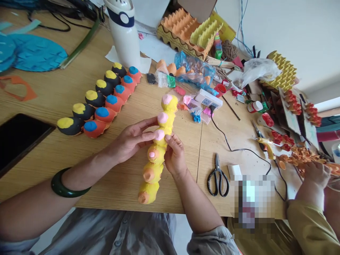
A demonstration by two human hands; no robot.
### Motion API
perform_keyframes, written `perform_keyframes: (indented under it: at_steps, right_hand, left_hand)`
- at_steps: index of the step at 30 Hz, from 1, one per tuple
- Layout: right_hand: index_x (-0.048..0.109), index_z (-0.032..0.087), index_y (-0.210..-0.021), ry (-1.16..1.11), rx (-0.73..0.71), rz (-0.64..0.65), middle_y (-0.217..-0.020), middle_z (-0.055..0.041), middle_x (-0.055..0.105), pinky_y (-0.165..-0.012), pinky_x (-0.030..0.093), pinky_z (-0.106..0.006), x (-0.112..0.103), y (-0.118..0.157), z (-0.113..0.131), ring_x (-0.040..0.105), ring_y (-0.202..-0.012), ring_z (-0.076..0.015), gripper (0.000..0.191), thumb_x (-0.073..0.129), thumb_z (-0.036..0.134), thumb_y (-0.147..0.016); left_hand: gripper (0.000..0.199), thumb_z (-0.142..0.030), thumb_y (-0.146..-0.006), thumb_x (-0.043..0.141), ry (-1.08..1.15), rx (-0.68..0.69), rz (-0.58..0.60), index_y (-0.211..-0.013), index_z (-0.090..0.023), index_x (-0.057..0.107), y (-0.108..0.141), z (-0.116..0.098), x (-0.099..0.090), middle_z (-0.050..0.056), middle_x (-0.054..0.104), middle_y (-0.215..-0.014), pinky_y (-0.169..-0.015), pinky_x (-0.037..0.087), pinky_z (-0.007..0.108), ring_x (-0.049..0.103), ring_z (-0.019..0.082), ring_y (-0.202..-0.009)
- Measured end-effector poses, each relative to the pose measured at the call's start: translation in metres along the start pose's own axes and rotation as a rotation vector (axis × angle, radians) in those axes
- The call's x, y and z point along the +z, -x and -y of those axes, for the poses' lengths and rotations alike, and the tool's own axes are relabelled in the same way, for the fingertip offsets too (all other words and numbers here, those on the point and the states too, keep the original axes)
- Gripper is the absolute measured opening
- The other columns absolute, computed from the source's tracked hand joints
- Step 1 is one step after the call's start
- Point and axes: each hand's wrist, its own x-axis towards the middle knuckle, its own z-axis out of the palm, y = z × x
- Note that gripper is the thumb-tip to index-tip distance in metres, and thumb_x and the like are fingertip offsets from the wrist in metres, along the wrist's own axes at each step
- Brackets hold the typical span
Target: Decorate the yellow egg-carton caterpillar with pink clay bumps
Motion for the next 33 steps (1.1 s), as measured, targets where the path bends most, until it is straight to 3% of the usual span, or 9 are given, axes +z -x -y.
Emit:
perform_keyframes:
  at_steps: [5, 12, 17, 23, 33]
  right_hand:
    - [0.068, 0.026, -0.079, -0.128, 0.108, -0.031, -0.085, 0.0029, 0.078, -0.074, 0.058, -0.033, -0.0016, -0.0041, 0.0055, 0.067, -0.074, -0.0181, 0.033, 0.092, 0.041, -0.063]
    - [0.068, 0.028, -0.088, -0.053, 0.118, 0.016, -0.079, 0.0015, 0.076, -0.075, 0.061, -0.042, -0.0065, -0.0068, 0.004, 0.068, -0.071, -0.023, 0.033, 0.087, 0.047, -0.068]
    - [0.071, 0.025, -0.085, -0.053, 0.086, 0.04, -0.08, 0.0017, 0.075, -0.068, 0.056, -0.034, -0.0037, -0.0033, 0.0022, 0.065, -0.069, -0.0183, 0.027, 0.086, 0.042, -0.069]
    - [0.074, 0.023, -0.086, 0.062, 0.04, 0.088, -0.071, 0.0016, 0.07, -0.066, 0.052, -0.032, -0.0015, -0.0006, -0.0009, 0.063, -0.065, -0.0176, 0.026, 0.084, 0.042, -0.073]
    - [0.071, 0.024, -0.087, 0.075, 0.036, 0.087, -0.074, 0.0024, 0.07, -0.061, 0.048, -0.031, -0.0089, -0.0058, -0.0018, 0.057, -0.061, -0.0156, 0.026, 0.082, 0.045, -0.075]
  left_hand:
    - [0.064, -0.036, -0.082, 0.089, 0.057, 0.038, 0.03, -0.142, -0.028, 0.069, -0.0001, -0.0016, 0.0012, 0.005, 0.06, -0.158, -0.099, 0.058, 0.034, 0.065, 0.03, -0.131]
    - [0.061, -0.043, -0.087, 0.084, 0.123, -0.002, 0.003, -0.143, -0.024, 0.067, -0.0003, 0.0033, 0.0001, 0.009, 0.07, -0.145, -0.095, 0.058, 0.034, 0.067, 0.03, -0.127]
    - [0.064, -0.04, -0.084, 0.088, -0.024, 0.05, 0.013, -0.141, -0.022, 0.066, 0.001, 0.0048, 0.0007, 0.01, 0.071, -0.14, -0.094, 0.056, 0.034, 0.067, 0.031, -0.125]
    - [0.051, -0.037, -0.084, 0.088, -0.073, 0.082, 0.044, -0.126, -0.016, 0.068, -0.0016, 0.0045, -0.0003, 0.011, 0.075, -0.128, -0.1, 0.055, 0.037, 0.07, 0.027, -0.116]
    - [0.054, -0.036, -0.088, 0.085, -0.053, 0.092, 0.089, -0.135, -0.019, 0.065, -0.0018, 0.0062, -0.0025, 0.012, 0.074, -0.131, -0.101, 0.055, 0.038, 0.069, 0.028, -0.12]
